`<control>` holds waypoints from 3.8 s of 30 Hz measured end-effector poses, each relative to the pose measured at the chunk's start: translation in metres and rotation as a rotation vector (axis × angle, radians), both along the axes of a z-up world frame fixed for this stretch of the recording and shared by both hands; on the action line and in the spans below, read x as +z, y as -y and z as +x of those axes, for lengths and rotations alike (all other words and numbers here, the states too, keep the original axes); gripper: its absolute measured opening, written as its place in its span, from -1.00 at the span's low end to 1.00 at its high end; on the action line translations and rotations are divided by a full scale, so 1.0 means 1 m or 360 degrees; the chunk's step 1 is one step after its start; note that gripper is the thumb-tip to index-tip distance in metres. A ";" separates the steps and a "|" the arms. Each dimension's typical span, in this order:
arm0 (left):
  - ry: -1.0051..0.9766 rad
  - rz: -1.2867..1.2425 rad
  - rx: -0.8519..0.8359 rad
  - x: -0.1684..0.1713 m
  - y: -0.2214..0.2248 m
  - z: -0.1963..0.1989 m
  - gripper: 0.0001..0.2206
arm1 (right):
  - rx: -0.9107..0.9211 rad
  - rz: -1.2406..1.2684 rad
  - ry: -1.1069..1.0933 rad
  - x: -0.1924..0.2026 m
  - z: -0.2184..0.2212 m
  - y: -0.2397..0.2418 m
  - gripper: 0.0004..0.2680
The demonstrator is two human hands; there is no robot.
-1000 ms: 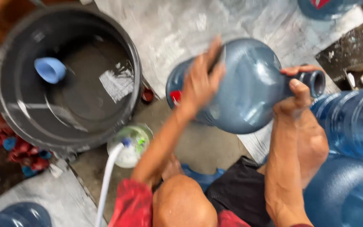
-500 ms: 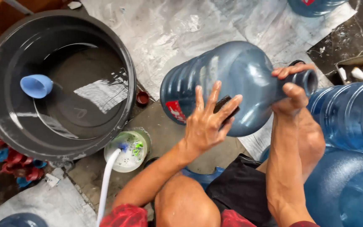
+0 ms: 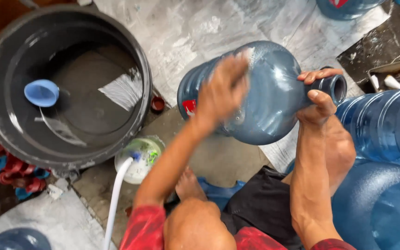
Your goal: Scrubbing and cleaning large plastic water jugs with a sponge and soapy water.
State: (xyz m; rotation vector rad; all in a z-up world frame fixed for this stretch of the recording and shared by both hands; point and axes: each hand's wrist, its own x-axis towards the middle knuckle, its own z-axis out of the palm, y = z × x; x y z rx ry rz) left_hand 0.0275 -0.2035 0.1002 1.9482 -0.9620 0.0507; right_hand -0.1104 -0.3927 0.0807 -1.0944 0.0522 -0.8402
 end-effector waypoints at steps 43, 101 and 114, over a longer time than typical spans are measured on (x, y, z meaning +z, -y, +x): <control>0.0273 -0.0085 -0.0061 -0.004 -0.024 -0.060 -0.53 | -0.0774 -0.0173 -0.0273 0.037 0.036 -0.025 -0.87; -0.0234 -0.0755 0.0043 -0.057 -0.044 -0.049 -0.44 | -0.0817 -0.0502 -0.0017 0.011 0.028 -0.033 -0.78; -0.0693 -0.0346 -0.0017 -0.031 -0.006 0.041 -0.43 | -0.0748 -0.0124 -0.0162 0.019 0.027 -0.044 -0.84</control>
